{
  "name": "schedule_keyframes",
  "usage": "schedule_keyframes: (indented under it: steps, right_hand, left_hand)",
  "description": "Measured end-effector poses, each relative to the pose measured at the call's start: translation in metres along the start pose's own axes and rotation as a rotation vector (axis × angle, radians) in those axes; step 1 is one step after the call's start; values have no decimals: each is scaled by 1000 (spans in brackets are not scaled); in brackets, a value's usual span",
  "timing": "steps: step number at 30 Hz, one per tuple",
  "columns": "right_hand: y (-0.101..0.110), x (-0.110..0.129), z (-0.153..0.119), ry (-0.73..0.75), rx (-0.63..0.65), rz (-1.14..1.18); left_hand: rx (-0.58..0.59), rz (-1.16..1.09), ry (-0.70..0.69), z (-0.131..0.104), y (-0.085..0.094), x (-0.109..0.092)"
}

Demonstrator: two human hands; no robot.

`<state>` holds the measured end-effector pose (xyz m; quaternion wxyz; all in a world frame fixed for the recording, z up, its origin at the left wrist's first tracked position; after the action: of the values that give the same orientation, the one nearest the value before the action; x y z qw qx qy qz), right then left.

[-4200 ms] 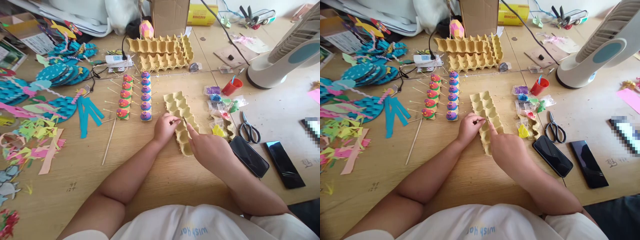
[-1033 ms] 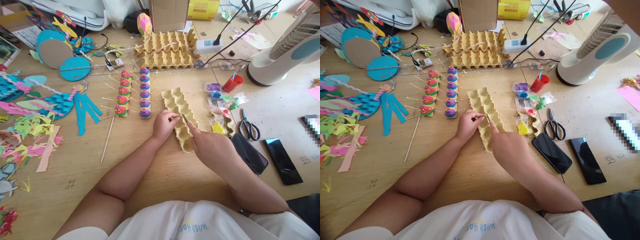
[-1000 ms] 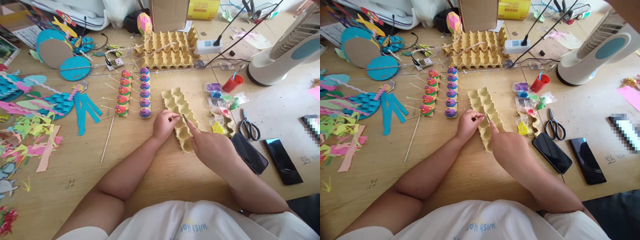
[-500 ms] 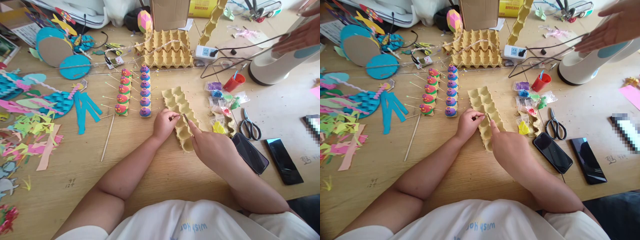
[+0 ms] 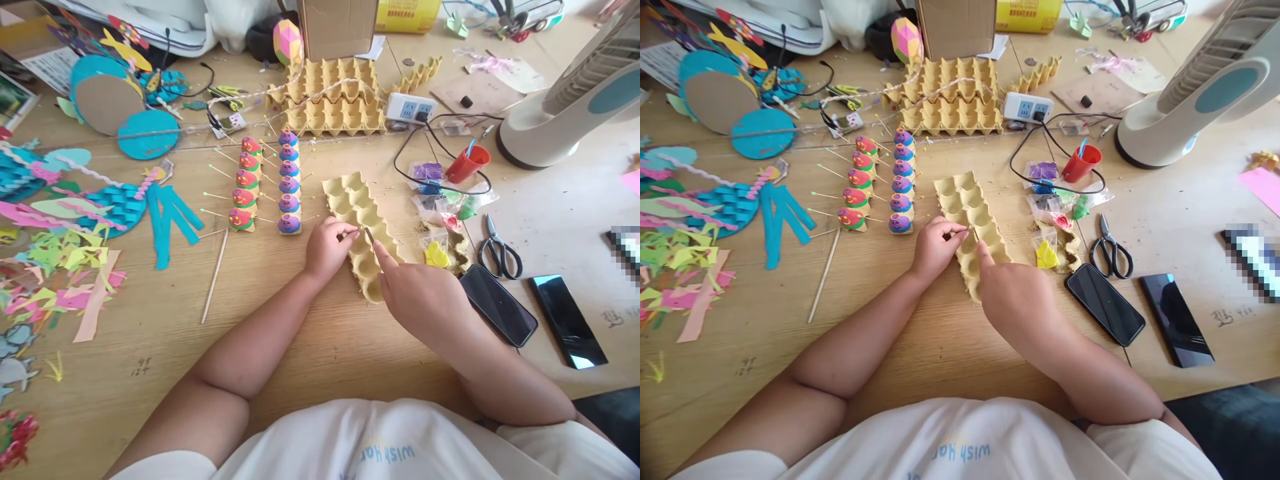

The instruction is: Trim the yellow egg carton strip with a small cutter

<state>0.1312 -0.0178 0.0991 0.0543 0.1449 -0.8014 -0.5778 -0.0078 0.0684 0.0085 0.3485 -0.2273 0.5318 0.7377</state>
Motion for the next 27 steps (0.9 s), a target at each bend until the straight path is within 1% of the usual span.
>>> schedule_keyframes:
  steps: [7,11,15,18,21,23,27]
  right_hand:
    - [0,-4,1,-25,-2,13]
    - [1,-8,-1,-9,-30,10]
    - [-1,-11,-5,8,-11,-4]
    - [3,-14,-7,38,-55,-4]
    - [8,-17,-5,-2,-99,29]
    - [8,-17,-1,-25,-80,42]
    - [2,-13,6,-18,-30,33]
  left_hand:
    - [-4,4,-5,1,0,0]
    - [-2,10,-1,1,0,1]
    - [-4,23,-2,1,0,0]
    - [-6,24,-1,0,0,-1]
    - [-5,12,9,0,0,-1]
    - [-2,10,16,0,0,-1]
    - [5,3,11,0,1,-2]
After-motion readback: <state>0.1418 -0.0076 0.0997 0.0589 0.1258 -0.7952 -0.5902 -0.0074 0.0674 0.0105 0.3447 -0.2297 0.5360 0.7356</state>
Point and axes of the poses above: each hand's wrist, its own z-axis towards the middle knuckle, its own y-axis out of the back of the hand, x = y × z, the point moved 5 cm from there along z, towards the middle knuckle, and after that the axes turned 11 degrees about z, right-handed, at the moved point
